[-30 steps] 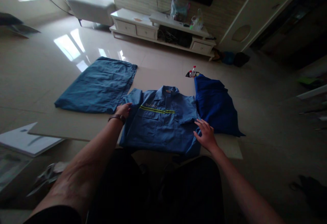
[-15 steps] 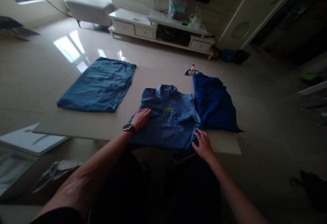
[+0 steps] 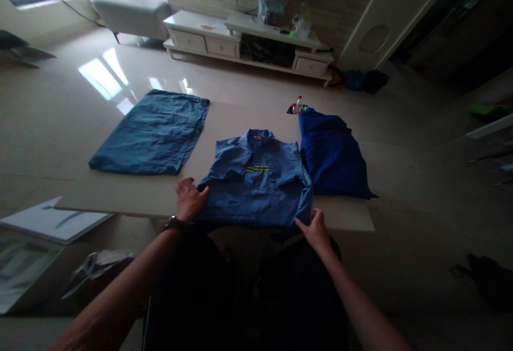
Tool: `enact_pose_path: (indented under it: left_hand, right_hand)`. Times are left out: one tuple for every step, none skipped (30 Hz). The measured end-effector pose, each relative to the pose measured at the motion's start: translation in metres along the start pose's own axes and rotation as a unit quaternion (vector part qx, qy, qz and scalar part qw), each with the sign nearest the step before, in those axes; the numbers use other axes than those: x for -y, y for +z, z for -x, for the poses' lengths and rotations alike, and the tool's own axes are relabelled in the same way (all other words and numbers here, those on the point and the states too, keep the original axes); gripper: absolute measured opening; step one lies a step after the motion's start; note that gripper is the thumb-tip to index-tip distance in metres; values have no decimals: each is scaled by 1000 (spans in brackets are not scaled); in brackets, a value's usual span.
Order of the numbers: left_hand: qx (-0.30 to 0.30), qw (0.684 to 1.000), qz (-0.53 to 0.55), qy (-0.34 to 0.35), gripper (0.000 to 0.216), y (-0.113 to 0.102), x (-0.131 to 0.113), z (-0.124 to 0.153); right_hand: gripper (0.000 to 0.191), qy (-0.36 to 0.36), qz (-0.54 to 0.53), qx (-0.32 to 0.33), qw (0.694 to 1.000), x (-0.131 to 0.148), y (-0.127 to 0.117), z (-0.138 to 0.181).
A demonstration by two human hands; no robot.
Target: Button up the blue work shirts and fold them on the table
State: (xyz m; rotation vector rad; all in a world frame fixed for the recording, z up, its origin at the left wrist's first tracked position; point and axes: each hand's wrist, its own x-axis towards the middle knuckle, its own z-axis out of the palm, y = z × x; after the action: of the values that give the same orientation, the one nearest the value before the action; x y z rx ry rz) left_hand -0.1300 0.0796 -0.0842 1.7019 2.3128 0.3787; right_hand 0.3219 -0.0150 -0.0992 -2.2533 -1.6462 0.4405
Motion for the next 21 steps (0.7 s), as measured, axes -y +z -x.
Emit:
enact_pose_path:
  left_hand:
    - [33, 998, -27, -48, 71, 2, 7, 12]
    - [70, 994, -49, -73, 71, 4, 14, 23]
    - [101, 990, -64, -78, 67, 5, 20, 32]
    - [123, 988, -68, -68, 61, 6, 25, 38]
    - [137, 987, -61, -52, 54, 6, 28, 42]
    - [145, 988, -42, -42, 47, 5, 31, 44]
    - [148, 988, -13, -42, 42, 4, 32, 45]
    - [146, 988, 23, -51, 39, 3, 32, 46]
    - [133, 987, 60, -64, 37, 1, 32, 47]
    - [112, 986, 96, -79, 37, 0, 31, 48]
    - [87, 984, 126, -90, 36, -1, 30, 49]
    - [65, 981, 154, -96, 34, -3, 28, 49]
    - [50, 977, 183, -99, 32, -6, 26, 48]
    - [49, 969, 220, -104, 30, -10, 24, 46]
    - [61, 956, 266, -113, 28, -16, 22, 41]
    - [78, 934, 325, -129, 28, -23, 19, 36]
    - [94, 905, 388, -149, 31, -32, 17, 30]
    - [100, 874, 446, -167, 35, -40, 15, 25]
    - [98, 845, 493, -183, 40, -48, 13, 23]
    - [97, 824, 524, -193, 45, -55, 12, 24]
    - [104, 813, 538, -198, 48, -59, 10, 30]
  right_hand:
    - [81, 24, 30, 16, 999, 6, 2, 1]
    - [77, 40, 60, 34, 997, 12, 3, 0]
    - [69, 49, 84, 54, 994, 16, 2, -2]
    - [58, 57, 96, 71, 991, 19, -1, -6]
    - [47, 66, 95, 81, 990, 19, -5, -10]
    - [37, 77, 77, 81, 991, 16, -10, -15]
    - [31, 93, 35, 67, 993, 11, -16, -19]
    - [30, 113, -20, 41, 992, 4, -22, -22]
    - [29, 134, -80, 10, 988, -4, -27, -24]
    - [27, 154, -133, -18, 979, -12, -31, -23]
    - [23, 173, -176, -36, 968, -19, -34, -22]
    - [18, 189, -206, -43, 959, -24, -36, -19]
    - [13, 201, -225, -41, 953, -28, -37, -17]
    - [9, 209, -242, -35, 947, -29, -38, -16]
    - [8, 215, -266, -28, 939, -29, -41, -16]
    - [9, 218, -294, -23, 930, -28, -44, -18]
    - [12, 219, -324, -18, 920, -25, -50, -21]
    - [15, 218, -353, -16, 910, -22, -56, -24]
    - [18, 215, -379, -15, 900, -19, -62, -26]
    - [21, 212, -405, -10, 889, -16, -68, -25]
    - [24, 212, -433, 6, 876, -13, -71, -23]
